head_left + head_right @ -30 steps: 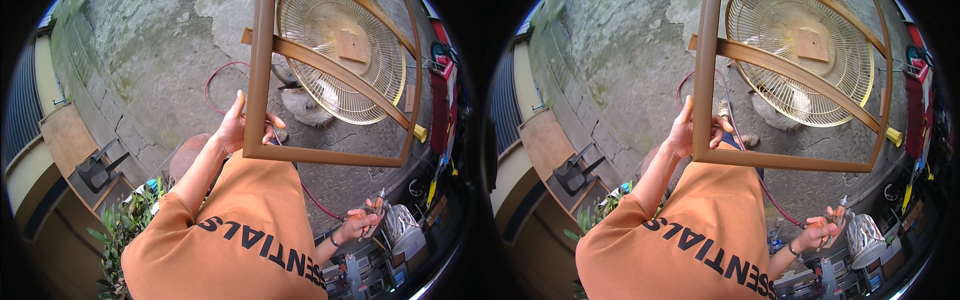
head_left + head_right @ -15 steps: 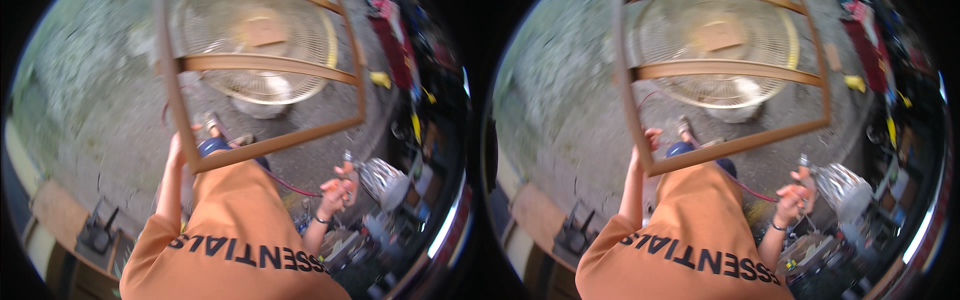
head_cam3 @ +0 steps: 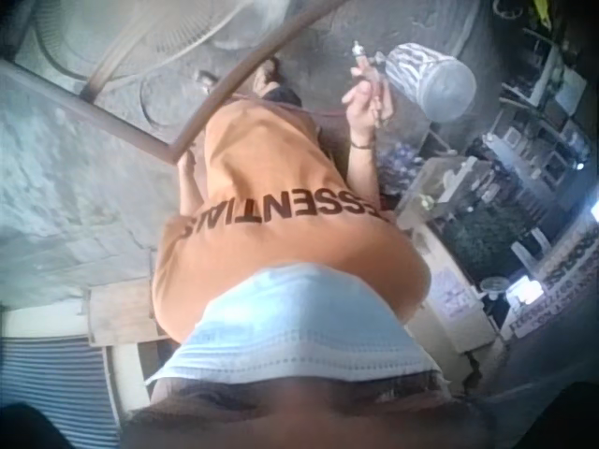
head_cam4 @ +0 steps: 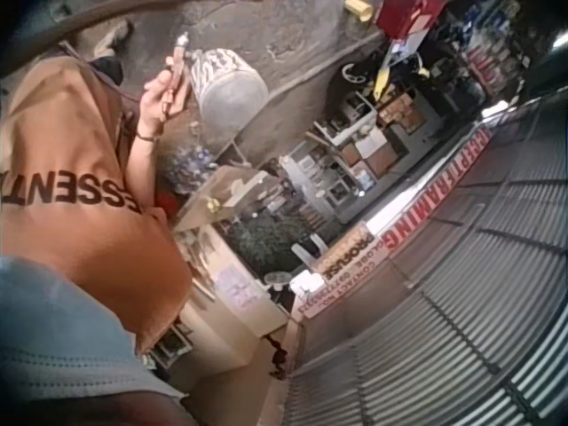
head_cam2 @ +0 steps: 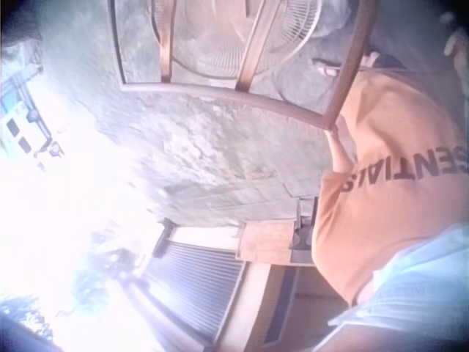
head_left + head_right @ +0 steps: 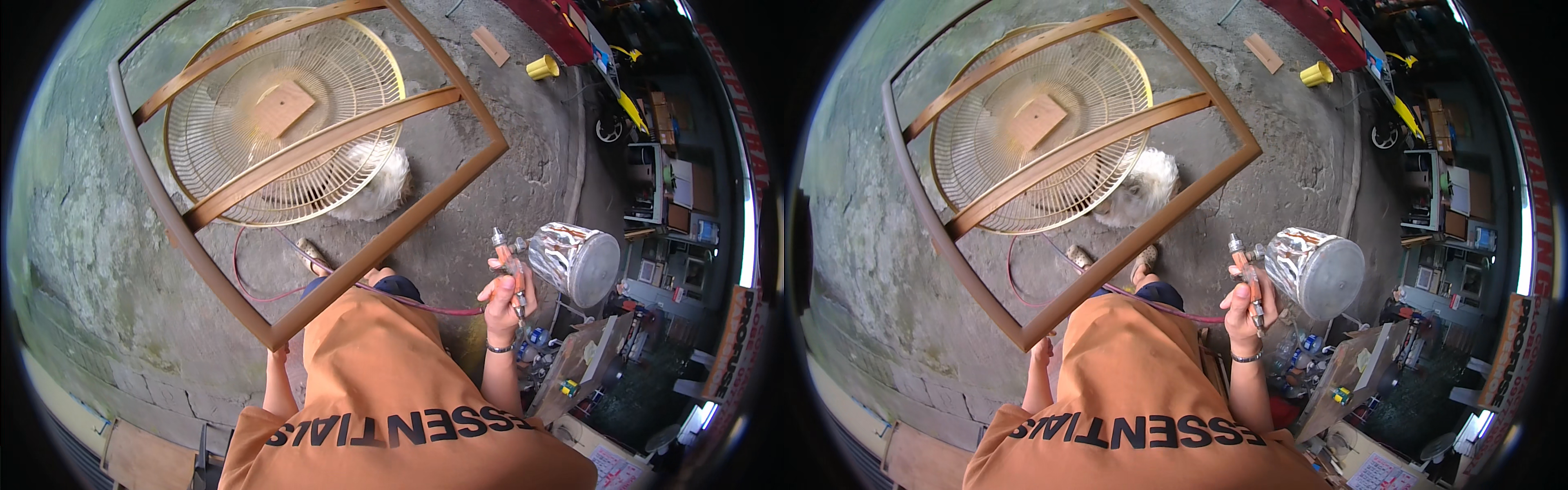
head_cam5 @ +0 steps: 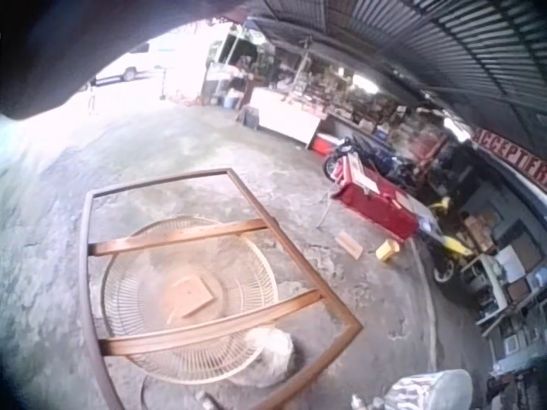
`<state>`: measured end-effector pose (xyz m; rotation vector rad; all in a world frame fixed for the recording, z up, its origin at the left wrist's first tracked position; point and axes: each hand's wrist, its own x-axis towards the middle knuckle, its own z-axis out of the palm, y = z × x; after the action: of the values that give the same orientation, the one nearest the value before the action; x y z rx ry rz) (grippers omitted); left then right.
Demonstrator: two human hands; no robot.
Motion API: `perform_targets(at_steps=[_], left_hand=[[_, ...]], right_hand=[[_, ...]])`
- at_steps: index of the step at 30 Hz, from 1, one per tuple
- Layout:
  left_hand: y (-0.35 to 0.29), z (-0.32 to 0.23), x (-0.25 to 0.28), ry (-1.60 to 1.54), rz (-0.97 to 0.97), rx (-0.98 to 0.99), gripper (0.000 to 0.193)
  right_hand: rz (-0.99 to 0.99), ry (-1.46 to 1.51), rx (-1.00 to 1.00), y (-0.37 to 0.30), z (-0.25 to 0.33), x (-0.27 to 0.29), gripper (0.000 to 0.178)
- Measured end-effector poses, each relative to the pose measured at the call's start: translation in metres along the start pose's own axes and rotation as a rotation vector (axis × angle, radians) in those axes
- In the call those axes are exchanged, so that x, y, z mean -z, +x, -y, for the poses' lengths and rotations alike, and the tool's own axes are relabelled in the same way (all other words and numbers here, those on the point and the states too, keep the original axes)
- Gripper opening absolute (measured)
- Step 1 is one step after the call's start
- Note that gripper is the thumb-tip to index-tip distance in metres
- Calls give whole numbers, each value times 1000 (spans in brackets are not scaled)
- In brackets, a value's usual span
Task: The person spray paints a wooden frame using a spray gun connected to a hose. They rotate the frame to coat different sides, place it on a table, and later wipe the surface with a cloth.
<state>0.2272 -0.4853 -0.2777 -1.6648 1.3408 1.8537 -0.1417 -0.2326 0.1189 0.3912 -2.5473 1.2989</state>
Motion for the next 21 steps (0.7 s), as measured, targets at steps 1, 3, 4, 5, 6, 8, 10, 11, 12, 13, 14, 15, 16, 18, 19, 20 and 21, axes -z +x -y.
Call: perform_targets(at_steps=[1, 3, 4, 5, 6, 8, 10, 11, 12, 13, 14, 15, 16, 18, 19, 20, 21], left_hand=[[-12, -19, -9, 40, -20, -60, 35], [-13, -33, -18, 57, -48, -111, 37], [-13, -41, -23, 48, -33, -94, 39], [-17, -58, -31, 37, -23, -77, 40], [-19, -67, -32, 17, -15, -62, 42], [-31, -91, -46, 60, -28, -145, 47], [-32, -101, -66, 127, -7, -184, 50], [-28, -101, -76, 167, 22, -184, 51], [-30, -109, -86, 208, 47, -185, 52], [-33, -115, -101, 141, 86, -272, 49], [-32, -115, -114, 171, 112, -298, 43], [-33, -117, -131, 184, 99, -365, 41], [-33, -119, -153, 196, 84, -430, 39], [-58, -150, -205, 275, 76, -582, 36], [-67, -162, -232, 349, 144, -610, 36], [-70, -168, -260, 379, 195, -686, 36], [-75, -168, -291, 385, 263, -795, 37]], right_hand=[[1, 34, -20, -1, -3, 3, 40], [-1, 31, -43, 2, -9, 10, 40], [-2, 29, -55, 4, -13, 14, 40], [4, 30, -39, 6, -21, 19, 41], [8, 31, -30, -1, -23, 18, 40], [17, 31, -16, -7, -29, 19, 40], [26, 30, 31, -5, -39, 22, 39], [38, 37, 51, -3, -46, 25, 38], [48, 47, 72, 0, -51, 28, 38], [117, 44, -9, 2, -49, 36, 38], [133, 28, 84, 8, -56, 39, 39], [147, 21, 179, 12, -66, 39, 41], [164, 12, 249, 15, -74, 41, 42], [234, 1, 330, 21, -91, 44, 46], [279, 10, 362, 25, -99, 48, 47], [325, 31, 389, 28, -107, 49, 49], [386, 66, 392, 28, -115, 50, 51]])
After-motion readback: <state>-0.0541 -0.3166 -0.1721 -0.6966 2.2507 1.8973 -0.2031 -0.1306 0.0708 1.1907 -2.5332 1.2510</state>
